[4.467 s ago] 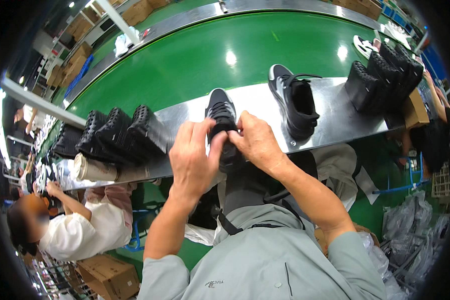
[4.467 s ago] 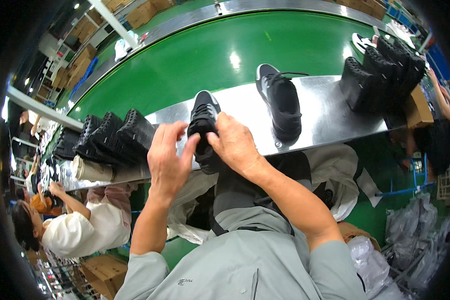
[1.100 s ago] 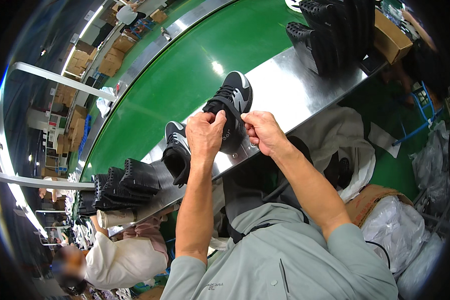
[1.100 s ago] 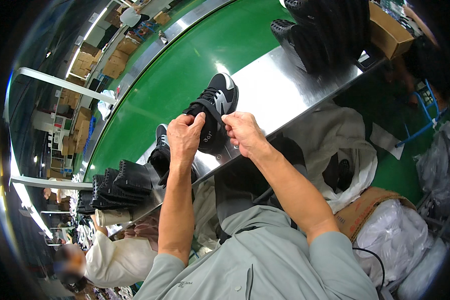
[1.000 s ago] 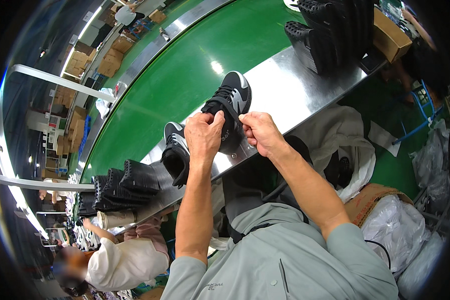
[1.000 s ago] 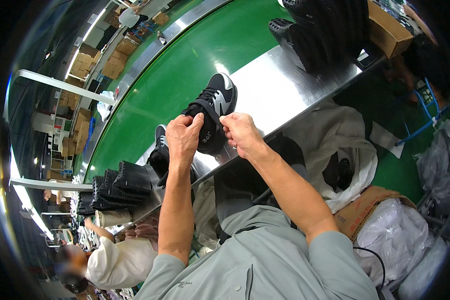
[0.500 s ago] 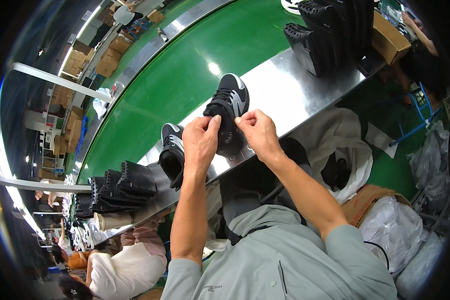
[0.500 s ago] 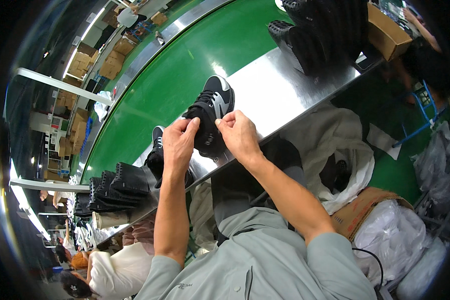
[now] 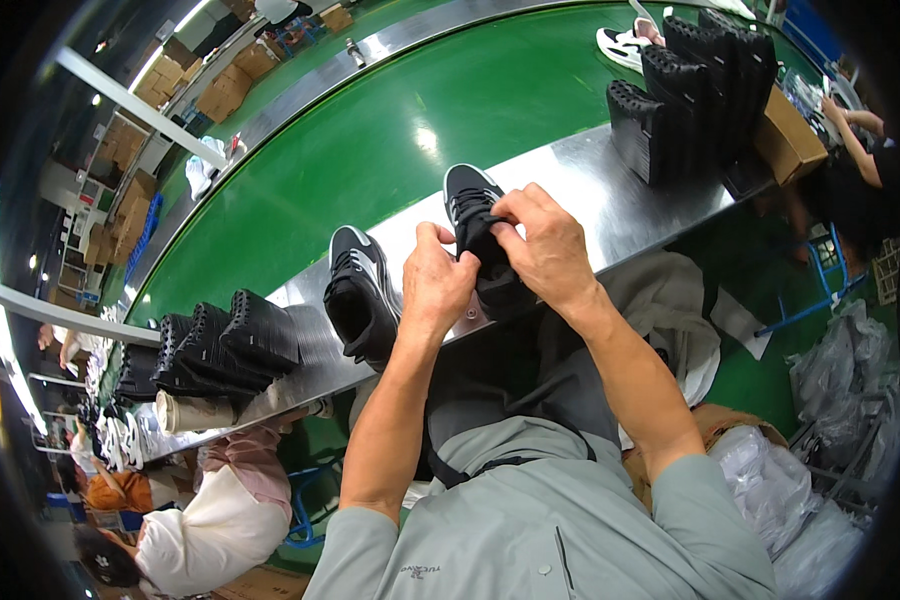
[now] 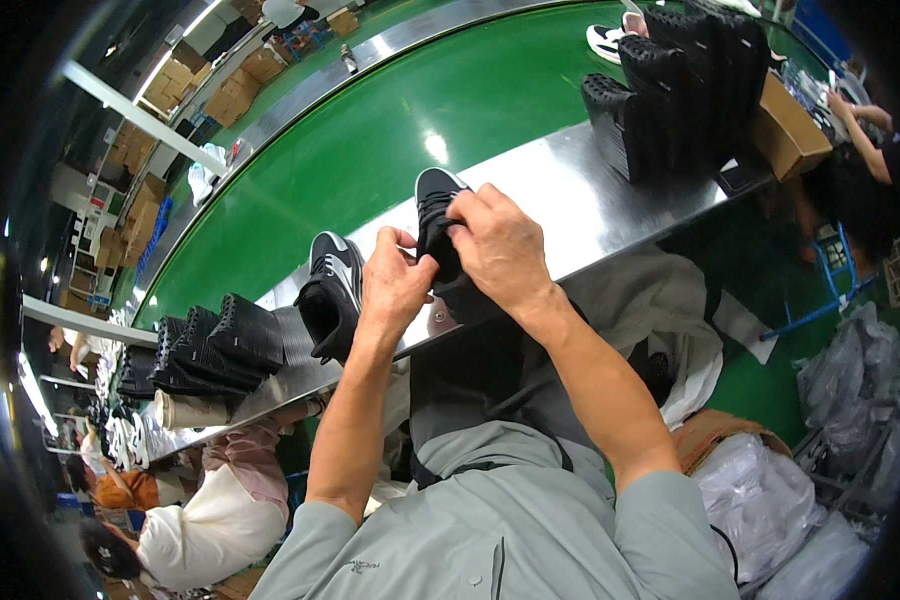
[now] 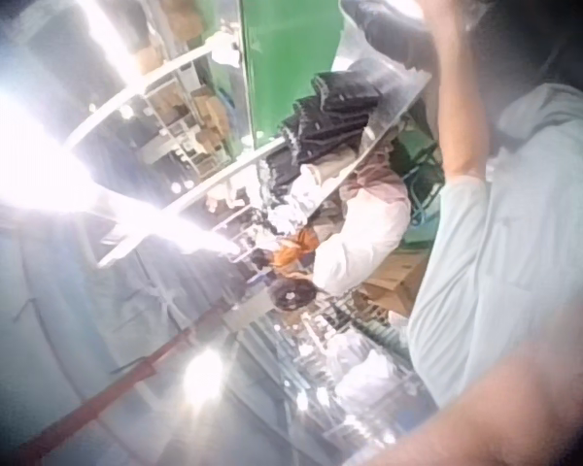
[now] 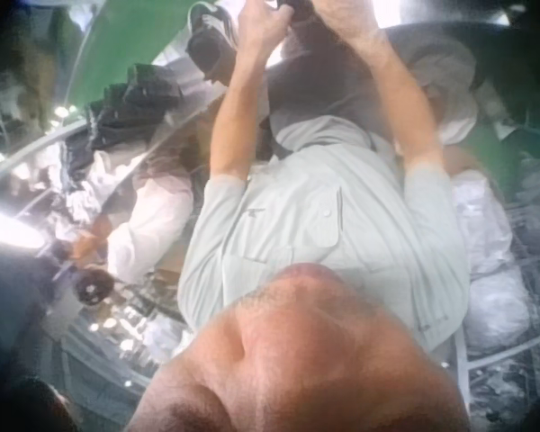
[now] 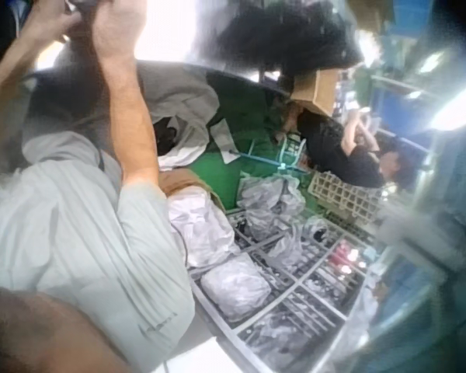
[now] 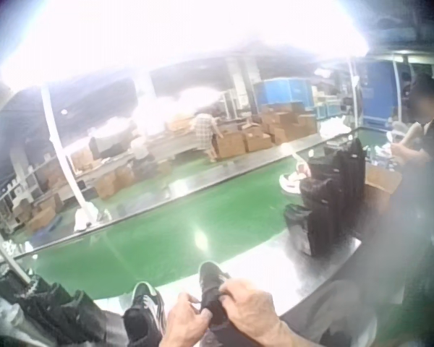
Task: The person reaches into a white bag to retrieve shoe components, places them on a metal surface, and proceeds to pick up various pairs of sneakers from a conveyor belt. The person handles each shoe, turning it over and checking different parts before placing them back onto the moving belt or a nearby stack.
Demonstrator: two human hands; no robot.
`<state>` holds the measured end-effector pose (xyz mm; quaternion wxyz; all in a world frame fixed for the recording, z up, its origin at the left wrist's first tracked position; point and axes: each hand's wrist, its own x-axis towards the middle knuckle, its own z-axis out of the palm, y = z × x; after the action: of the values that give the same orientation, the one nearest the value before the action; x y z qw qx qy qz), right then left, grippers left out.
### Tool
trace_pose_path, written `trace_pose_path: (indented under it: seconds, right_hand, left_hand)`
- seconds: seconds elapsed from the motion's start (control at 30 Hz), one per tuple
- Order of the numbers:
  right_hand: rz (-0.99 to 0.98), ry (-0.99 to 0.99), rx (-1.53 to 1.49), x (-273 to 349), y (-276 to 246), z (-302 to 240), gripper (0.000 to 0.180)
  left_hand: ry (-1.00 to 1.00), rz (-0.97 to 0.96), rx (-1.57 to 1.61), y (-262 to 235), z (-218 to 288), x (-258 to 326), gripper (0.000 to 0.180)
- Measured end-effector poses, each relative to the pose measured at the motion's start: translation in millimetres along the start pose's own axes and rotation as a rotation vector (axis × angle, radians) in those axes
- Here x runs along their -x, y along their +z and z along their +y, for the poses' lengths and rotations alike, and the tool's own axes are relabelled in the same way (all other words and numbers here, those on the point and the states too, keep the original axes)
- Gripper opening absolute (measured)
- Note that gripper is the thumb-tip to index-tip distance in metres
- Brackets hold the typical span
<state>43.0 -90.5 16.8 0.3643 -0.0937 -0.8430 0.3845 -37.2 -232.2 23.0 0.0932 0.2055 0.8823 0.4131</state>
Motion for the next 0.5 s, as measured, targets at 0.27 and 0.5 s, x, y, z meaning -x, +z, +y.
trace_pose_path:
  seconds: [0.27, 0.5]
  right_hand:
    - [-0.105, 0.330, -0.107, 16.9, -9.6, -6.0, 0.030]
    - [-0.094, 0.257, 0.062, 23.1, -2.9, -4.1, 0.029]
  left_hand:
    - [0.508, 0.342, -0.211, -1.1, 7.5, 19.2, 0.034]
    - [0.532, 0.335, -0.026, 2.3, 2.5, 12.5, 0.016]
